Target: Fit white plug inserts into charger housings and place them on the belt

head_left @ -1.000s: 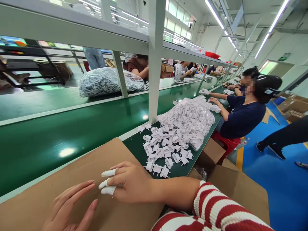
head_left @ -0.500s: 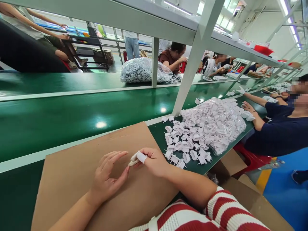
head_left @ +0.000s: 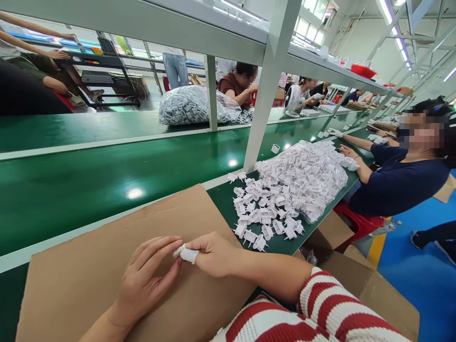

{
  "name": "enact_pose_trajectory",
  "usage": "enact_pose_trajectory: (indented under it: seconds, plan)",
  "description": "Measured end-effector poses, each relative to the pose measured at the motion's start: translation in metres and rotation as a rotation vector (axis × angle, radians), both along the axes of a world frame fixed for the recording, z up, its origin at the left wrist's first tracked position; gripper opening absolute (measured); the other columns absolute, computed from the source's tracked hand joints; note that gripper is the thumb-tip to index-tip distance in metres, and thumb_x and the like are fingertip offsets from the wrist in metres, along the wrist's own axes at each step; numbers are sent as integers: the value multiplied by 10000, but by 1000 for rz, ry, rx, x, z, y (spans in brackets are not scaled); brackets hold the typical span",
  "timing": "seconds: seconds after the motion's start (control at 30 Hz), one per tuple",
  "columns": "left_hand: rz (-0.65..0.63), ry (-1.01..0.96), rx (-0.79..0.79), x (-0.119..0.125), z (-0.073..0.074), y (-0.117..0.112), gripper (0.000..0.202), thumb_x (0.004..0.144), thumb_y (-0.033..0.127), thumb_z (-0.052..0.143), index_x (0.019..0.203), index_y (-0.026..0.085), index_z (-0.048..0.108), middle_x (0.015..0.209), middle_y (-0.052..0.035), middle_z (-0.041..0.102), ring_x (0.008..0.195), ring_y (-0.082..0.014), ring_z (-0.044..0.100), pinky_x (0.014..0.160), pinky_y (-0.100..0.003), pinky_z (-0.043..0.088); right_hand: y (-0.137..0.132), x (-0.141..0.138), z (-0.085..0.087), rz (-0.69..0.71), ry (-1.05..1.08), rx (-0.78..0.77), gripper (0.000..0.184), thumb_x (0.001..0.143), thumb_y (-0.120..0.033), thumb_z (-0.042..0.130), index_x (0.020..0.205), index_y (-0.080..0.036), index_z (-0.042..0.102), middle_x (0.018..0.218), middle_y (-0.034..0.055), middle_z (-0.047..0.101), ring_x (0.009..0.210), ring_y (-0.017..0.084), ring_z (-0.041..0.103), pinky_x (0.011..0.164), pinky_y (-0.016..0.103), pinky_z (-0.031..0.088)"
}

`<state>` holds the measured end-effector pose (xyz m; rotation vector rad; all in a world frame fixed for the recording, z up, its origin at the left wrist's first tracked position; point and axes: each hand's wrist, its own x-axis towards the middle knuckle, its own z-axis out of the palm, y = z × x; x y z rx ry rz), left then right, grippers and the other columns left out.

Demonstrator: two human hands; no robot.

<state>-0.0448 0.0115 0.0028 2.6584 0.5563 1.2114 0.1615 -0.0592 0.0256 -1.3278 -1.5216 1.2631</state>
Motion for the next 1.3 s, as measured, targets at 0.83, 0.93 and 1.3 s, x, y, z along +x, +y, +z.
enact_pose_trajectory:
  seconds: [0.83, 0.93, 1.3]
  plan:
    - [-70, 70, 60, -4, -6, -12, 643, 1007, 100, 594, 1592, 342, 481, 1242, -72, 742, 1138, -284, 676, 989, -426, 536, 8, 0, 6, 251, 107, -321, 434, 785, -601, 845, 775, -182, 732, 828, -29, 702, 891, 137, 630, 882, 220, 469]
    - [-70, 105, 52, -5, -7, -11, 638, 1036, 149, 554, 1629, 346, 425, 1261, -74, 734, 1144, -286, 670, 995, -426, 529, 7, 1, 9, 278, 48, -316, 465, 785, -633, 828, 741, -186, 710, 778, -35, 670, 825, 132, 603, 792, 218, 466]
    - [116, 98, -197, 3, -16, -8, 664, 1034, 349, 591, 1646, 334, 336, 1452, -109, 570, 1272, -299, 620, 1098, -444, 524, 4, 11, 10, -84, -147, 96, 268, 931, -441, 711, 1102, -261, 809, 1050, 9, 814, 971, 180, 730, 899, 266, 537]
